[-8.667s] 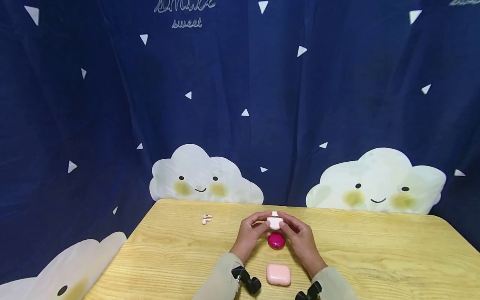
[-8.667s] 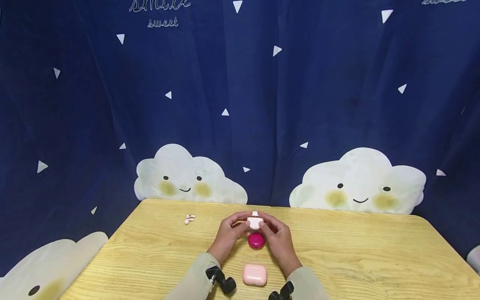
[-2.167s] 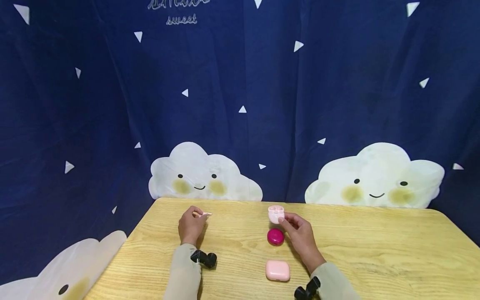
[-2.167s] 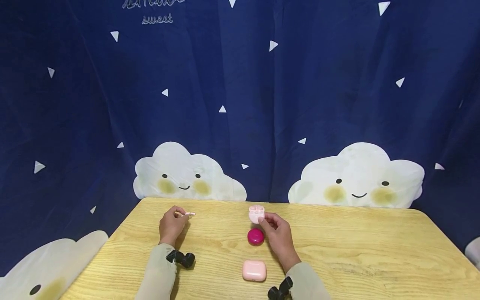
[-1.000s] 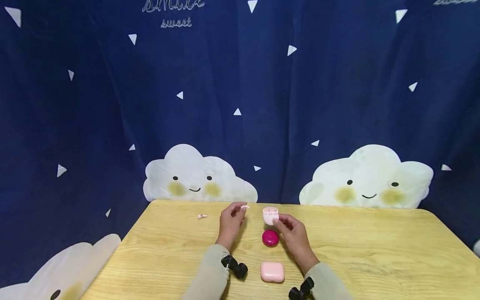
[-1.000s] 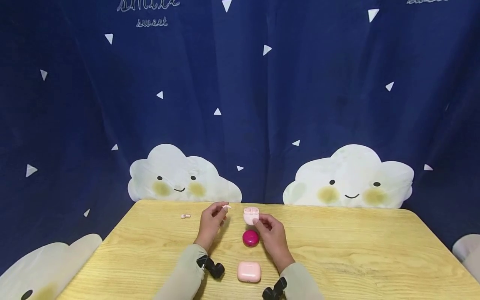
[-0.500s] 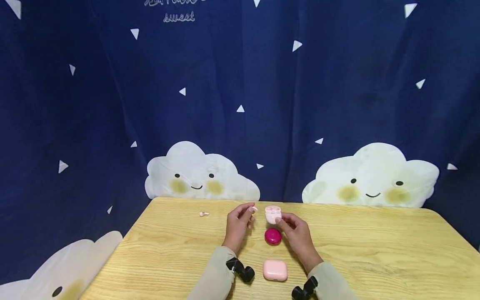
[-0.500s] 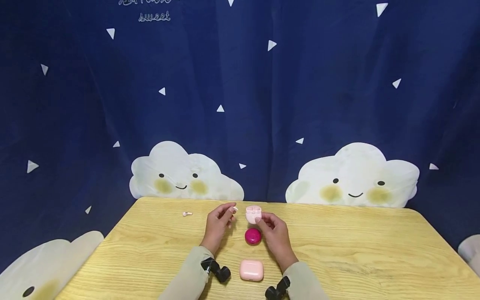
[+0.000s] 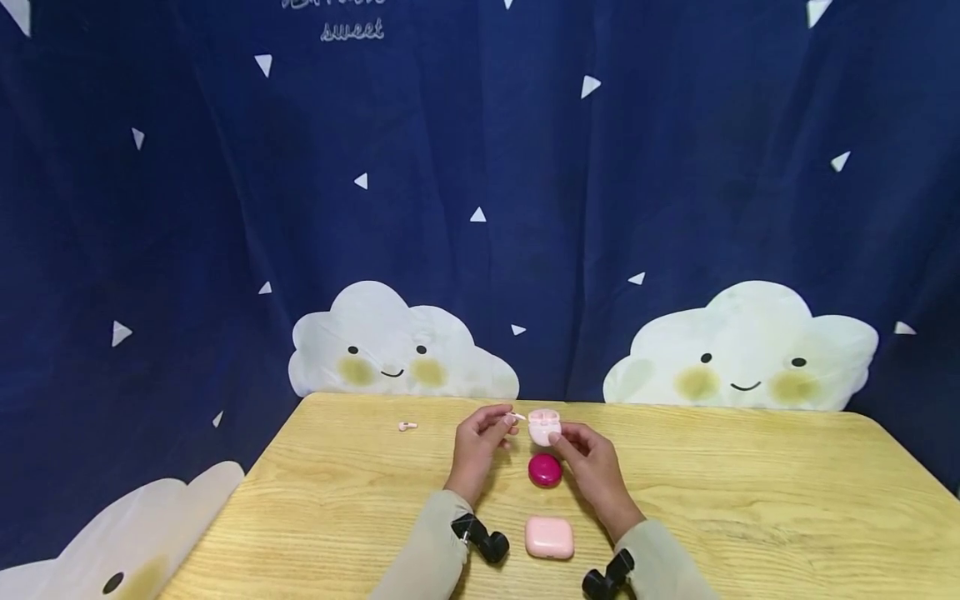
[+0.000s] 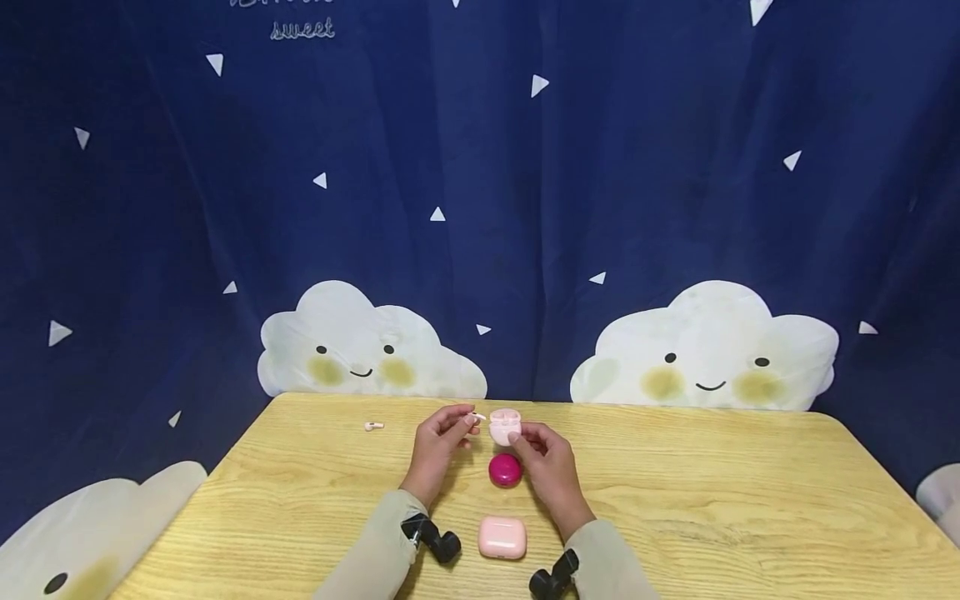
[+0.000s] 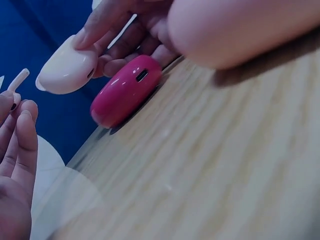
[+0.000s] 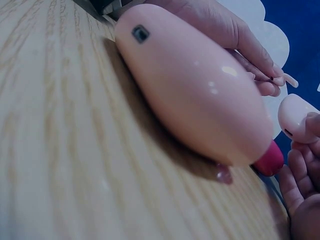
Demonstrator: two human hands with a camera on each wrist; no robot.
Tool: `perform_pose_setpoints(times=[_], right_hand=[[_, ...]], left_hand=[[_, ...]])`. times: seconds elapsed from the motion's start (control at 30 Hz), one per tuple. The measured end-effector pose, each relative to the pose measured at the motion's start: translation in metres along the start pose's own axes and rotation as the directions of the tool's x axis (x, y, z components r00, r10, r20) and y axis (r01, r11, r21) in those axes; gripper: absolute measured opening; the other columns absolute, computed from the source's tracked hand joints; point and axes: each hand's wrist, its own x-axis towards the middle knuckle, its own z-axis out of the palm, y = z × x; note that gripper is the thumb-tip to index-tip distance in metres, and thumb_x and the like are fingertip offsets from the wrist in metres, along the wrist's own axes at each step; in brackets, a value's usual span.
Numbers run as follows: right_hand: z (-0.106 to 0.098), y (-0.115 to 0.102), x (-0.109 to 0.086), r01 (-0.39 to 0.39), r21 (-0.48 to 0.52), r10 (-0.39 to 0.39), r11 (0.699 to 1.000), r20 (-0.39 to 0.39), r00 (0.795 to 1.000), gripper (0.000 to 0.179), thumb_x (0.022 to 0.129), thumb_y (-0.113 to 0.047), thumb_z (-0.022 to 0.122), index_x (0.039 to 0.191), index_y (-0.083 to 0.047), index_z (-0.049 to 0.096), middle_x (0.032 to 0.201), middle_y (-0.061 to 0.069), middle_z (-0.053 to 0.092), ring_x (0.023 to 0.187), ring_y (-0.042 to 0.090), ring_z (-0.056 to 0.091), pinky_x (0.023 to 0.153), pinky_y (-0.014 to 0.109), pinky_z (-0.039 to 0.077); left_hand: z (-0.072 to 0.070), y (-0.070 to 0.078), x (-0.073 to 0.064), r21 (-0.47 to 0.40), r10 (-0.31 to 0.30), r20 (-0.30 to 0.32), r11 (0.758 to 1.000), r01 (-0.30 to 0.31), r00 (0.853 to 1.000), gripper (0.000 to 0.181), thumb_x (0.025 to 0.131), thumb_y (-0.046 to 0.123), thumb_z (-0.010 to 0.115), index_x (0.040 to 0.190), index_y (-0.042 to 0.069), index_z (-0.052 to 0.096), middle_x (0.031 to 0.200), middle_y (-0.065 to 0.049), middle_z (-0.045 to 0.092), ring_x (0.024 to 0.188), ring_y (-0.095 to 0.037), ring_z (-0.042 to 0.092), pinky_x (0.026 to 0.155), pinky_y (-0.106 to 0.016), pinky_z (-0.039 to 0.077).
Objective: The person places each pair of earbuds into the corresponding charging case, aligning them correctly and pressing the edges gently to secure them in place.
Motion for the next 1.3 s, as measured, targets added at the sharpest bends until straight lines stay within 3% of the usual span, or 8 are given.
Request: perform_pose_setpoints(times=[0.13,0.23,0.37,0.57,0.8,0.97,1.3], right_hand=[[-0.001,-0.008,-0.003,-0.007,0.004,0.007,1.0,0.015,1.0,0.027,0.089,-0.02,0.071,0.109,-0.002,0.069,0.1,0.01,0.068,0.084,0.015,0.057,0.071,0.019,0.048],[-0.003,-0.021,-0.009,-0.004,0.0,0.004,1.0,0.023,1.0,0.024,0.09,-0.015,0.069,0.108,0.001,0.068,0.099,0.012,0.068,0.083,0.016,0.057,0.071,0.019,0.048],[-0.004,-0.033,-0.015,0.027,-0.016,-0.027,1.0,0.035,0.999,0.025,0.09,-0.013,0.069,0.108,0.005,0.067,0.1,0.015,0.068,0.083,0.017,0.058,0.071,0.02,0.048],[-0.004,-0.036,-0.016,0.038,-0.03,-0.037,0.999,0.035,0.999,0.024,0.09,-0.011,0.068,0.109,0.005,0.067,0.102,0.015,0.068,0.086,0.018,0.059,0.073,0.019,0.048],[0.0,-0.001,-0.001,0.026,0.011,-0.026,1.0,0.025,0.999,0.025,0.089,-0.017,0.071,0.109,-0.002,0.069,0.103,0.01,0.069,0.087,0.014,0.059,0.075,0.019,0.048],[0.001,0.0,-0.001,0.044,0.015,-0.044,0.999,0.029,0.999,0.027,0.088,-0.017,0.071,0.11,-0.001,0.069,0.104,0.011,0.068,0.088,0.013,0.06,0.076,0.019,0.049],[-0.002,-0.035,-0.017,0.04,-0.023,-0.039,0.999,0.037,0.999,0.023,0.09,-0.007,0.067,0.111,0.005,0.066,0.105,0.017,0.067,0.092,0.021,0.061,0.076,0.017,0.049]], left_hand=[[0.003,0.002,-0.002,-0.021,-0.013,0.014,1.0,0.013,1.0,0.025,0.088,0.006,0.069,0.108,-0.008,0.062,0.093,-0.021,0.069,0.083,-0.027,0.068,0.063,-0.033,0.055],[0.007,0.013,-0.007,-0.015,-0.008,0.021,1.0,0.008,1.0,0.023,0.088,0.003,0.068,0.104,-0.01,0.06,0.091,-0.022,0.068,0.078,-0.021,0.067,0.063,-0.033,0.056],[0.009,0.025,-0.013,-0.006,0.006,0.015,1.0,-0.006,1.0,0.021,0.087,0.001,0.068,0.102,-0.012,0.06,0.089,-0.024,0.068,0.075,-0.02,0.067,0.061,-0.032,0.056],[0.01,0.026,-0.014,0.003,0.001,0.016,1.0,-0.001,1.0,0.02,0.086,0.001,0.07,0.102,-0.01,0.062,0.088,-0.02,0.069,0.073,-0.018,0.067,0.06,-0.03,0.055],[0.012,0.026,-0.015,0.027,0.017,0.038,0.999,-0.018,0.999,0.019,0.085,-0.001,0.07,0.101,-0.009,0.064,0.088,-0.019,0.068,0.072,-0.023,0.066,0.063,-0.038,0.056],[0.012,0.026,-0.016,0.023,0.026,0.052,0.999,-0.028,0.998,0.019,0.085,-0.002,0.069,0.102,-0.01,0.065,0.091,-0.02,0.068,0.074,-0.027,0.064,0.062,-0.035,0.055],[0.013,0.029,-0.017,0.085,0.017,0.058,0.996,-0.022,0.998,0.019,0.087,0.003,0.069,0.104,-0.005,0.069,0.093,-0.017,0.067,0.075,-0.026,0.058,0.059,-0.028,0.049]])
